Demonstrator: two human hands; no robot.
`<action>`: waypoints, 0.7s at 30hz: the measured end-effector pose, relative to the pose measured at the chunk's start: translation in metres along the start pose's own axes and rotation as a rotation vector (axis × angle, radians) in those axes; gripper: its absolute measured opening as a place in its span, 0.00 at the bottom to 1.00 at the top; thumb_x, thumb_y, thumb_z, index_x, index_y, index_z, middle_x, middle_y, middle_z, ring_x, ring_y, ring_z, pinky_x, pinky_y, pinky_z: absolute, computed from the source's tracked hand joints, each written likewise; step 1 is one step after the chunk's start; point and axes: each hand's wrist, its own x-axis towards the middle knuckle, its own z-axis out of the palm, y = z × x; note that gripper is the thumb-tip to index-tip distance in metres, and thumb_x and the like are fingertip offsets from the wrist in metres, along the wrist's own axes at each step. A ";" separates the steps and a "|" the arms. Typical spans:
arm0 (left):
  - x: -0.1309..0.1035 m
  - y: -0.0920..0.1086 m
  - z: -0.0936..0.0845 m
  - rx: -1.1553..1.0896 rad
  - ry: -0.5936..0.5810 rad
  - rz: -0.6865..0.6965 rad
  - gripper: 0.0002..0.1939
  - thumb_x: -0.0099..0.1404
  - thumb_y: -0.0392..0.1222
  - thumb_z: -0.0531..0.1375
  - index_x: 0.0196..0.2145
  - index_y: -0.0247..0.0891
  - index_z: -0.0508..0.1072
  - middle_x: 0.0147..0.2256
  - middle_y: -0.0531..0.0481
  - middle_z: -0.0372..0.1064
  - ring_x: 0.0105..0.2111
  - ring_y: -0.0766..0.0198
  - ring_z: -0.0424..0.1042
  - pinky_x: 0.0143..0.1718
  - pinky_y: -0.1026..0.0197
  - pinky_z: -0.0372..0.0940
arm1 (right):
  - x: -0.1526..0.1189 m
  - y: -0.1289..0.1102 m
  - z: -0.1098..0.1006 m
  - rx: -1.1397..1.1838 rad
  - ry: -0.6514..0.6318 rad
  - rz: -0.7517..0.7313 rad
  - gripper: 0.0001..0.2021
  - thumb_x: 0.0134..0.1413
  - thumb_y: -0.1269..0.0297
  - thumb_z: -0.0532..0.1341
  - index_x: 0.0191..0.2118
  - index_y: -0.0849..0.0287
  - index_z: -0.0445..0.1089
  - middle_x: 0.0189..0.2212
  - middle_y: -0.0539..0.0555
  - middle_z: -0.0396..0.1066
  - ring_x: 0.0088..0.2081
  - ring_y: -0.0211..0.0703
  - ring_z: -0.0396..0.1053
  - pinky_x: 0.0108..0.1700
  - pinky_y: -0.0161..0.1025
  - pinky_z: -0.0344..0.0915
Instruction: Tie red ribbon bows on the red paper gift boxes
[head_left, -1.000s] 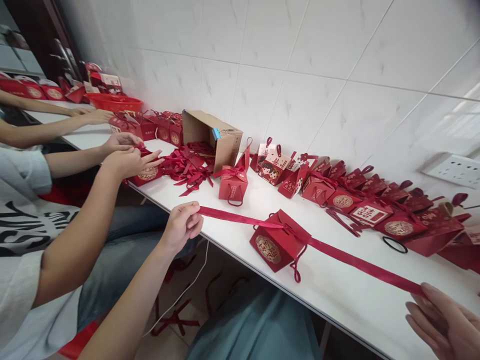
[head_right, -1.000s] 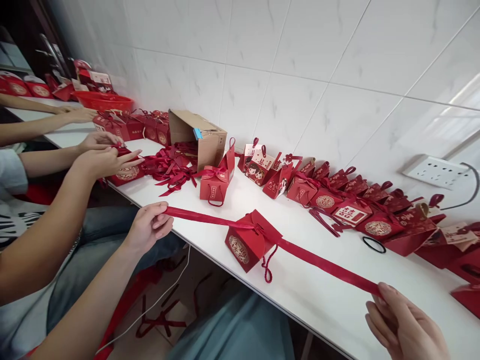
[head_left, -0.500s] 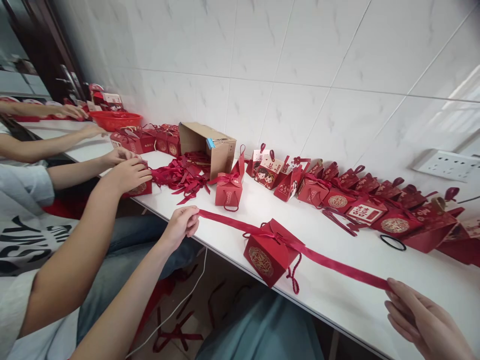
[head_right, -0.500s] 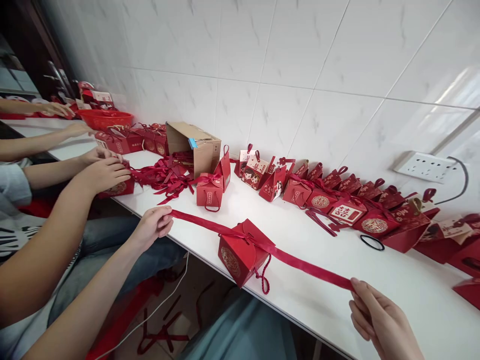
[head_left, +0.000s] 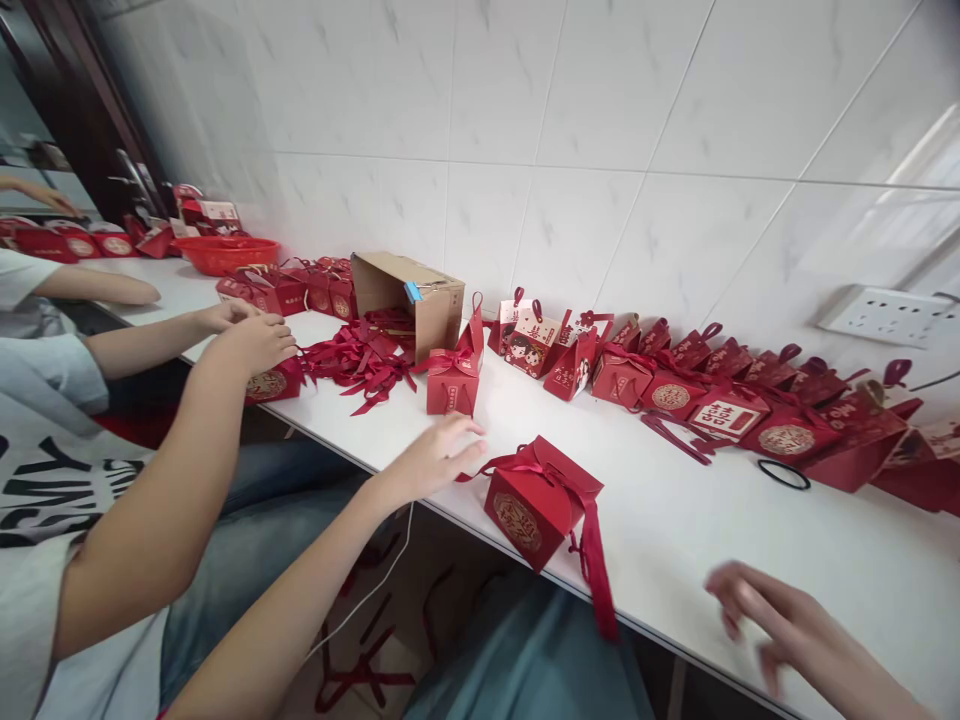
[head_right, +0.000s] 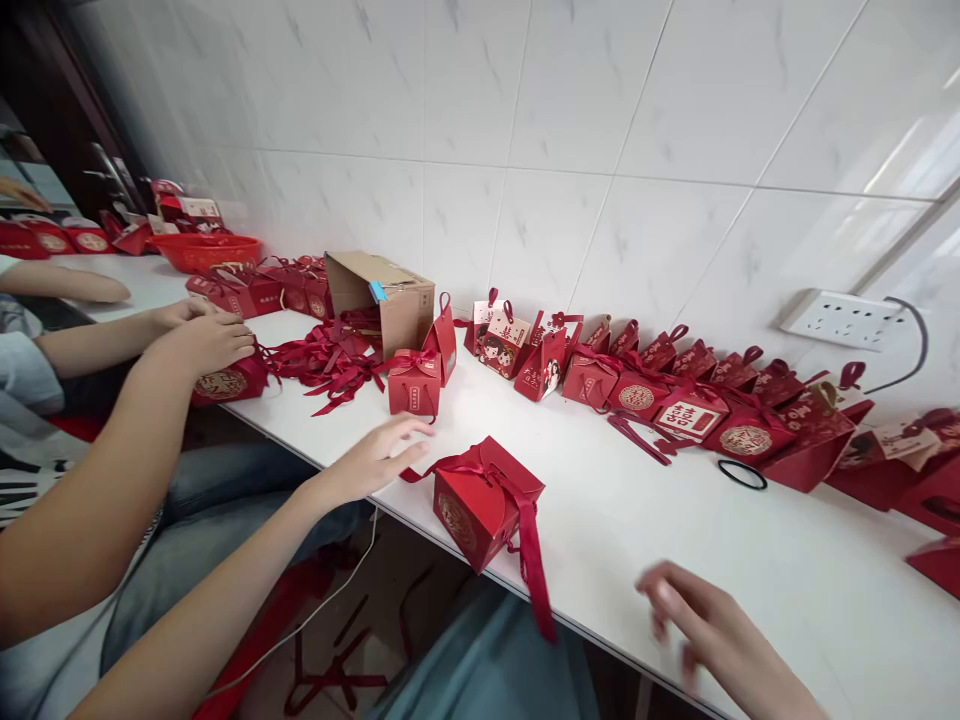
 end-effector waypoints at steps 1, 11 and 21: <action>0.003 0.005 0.007 -0.089 -0.117 -0.021 0.13 0.64 0.49 0.50 0.35 0.39 0.69 0.37 0.50 0.66 0.40 0.60 0.67 0.44 0.60 0.60 | 0.010 -0.011 0.009 0.009 -0.003 -0.059 0.27 0.40 0.36 0.60 0.28 0.59 0.70 0.20 0.53 0.65 0.23 0.42 0.65 0.17 0.33 0.63; -0.017 0.020 0.033 -0.252 -0.390 -0.092 0.20 0.57 0.59 0.58 0.30 0.37 0.68 0.29 0.53 0.65 0.29 0.65 0.64 0.30 0.65 0.57 | 0.041 -0.025 0.070 0.117 -0.173 -0.207 0.24 0.48 0.40 0.57 0.37 0.58 0.68 0.34 0.56 0.72 0.35 0.48 0.70 0.37 0.43 0.70; -0.033 0.043 0.040 -0.216 -0.322 -0.184 0.14 0.60 0.53 0.56 0.31 0.38 0.68 0.30 0.53 0.67 0.31 0.64 0.66 0.33 0.64 0.57 | 0.036 -0.020 0.059 0.159 -0.102 -0.227 0.22 0.51 0.42 0.56 0.35 0.57 0.69 0.37 0.57 0.72 0.41 0.50 0.70 0.43 0.42 0.69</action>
